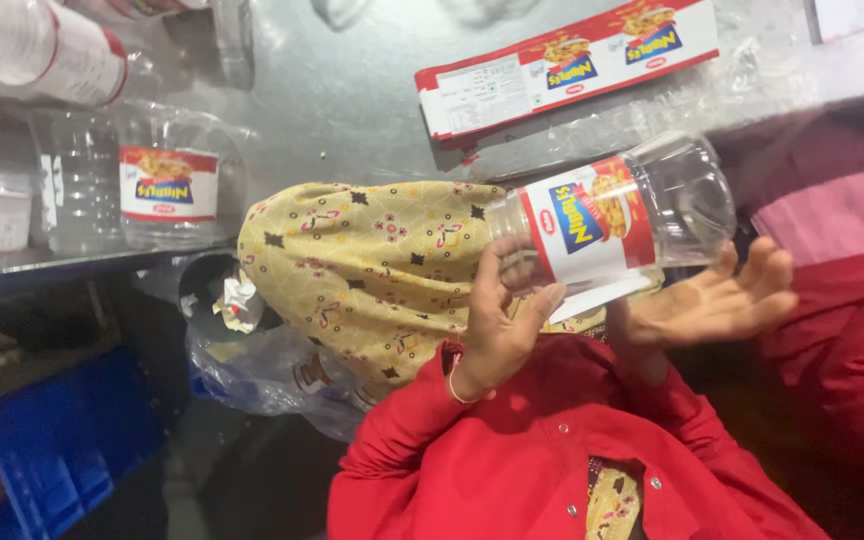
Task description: The person peels adhesive labels from a strip and applies them to the sides of clear plastic bottles one at a time by hand.
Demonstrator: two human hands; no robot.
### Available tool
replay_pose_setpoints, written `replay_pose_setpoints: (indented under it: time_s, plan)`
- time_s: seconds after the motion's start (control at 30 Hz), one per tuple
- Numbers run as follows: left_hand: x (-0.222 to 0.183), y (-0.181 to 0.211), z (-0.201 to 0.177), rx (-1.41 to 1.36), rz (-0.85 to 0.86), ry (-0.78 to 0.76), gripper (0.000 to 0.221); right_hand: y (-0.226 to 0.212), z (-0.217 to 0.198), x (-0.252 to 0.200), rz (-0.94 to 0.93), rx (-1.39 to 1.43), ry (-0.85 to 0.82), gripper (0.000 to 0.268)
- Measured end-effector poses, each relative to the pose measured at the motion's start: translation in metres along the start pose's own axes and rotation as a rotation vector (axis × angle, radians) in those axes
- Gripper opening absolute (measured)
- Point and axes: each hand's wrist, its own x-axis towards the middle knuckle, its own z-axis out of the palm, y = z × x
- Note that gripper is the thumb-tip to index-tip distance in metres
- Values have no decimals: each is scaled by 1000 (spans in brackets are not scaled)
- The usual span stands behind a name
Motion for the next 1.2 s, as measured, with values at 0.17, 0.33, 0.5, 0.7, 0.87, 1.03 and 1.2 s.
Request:
replay_pose_setpoints:
  time_s: [0.17, 0.33, 0.5, 0.7, 0.87, 1.03, 1.2]
  plan:
    - [-3, 21, -7, 309, 143, -19, 49, -9, -17, -3, -256, -188, -232, 33]
    - [-3, 20, -17, 332, 15, -14, 48, -11, -24, 0, -106, -4, -335, 18]
    - [-14, 5, -20, 173, 32, -66, 49, -15, -25, 0, -170, -74, -310, 22]
    - [-15, 8, -19, 124, 34, -38, 50, -16, -25, 1, -199, -19, -325, 22]
    - [-21, 17, -14, 257, 183, -80, 56, -14, -21, 2, -234, -112, -256, 53]
    - [-22, 22, -25, 844, 467, 11, 42, -7, -15, 3, 417, 282, -408, 111]
    - [11, 63, -85, 1597, 449, 226, 55, 21, 2, 3, 365, 28, -458, 75]
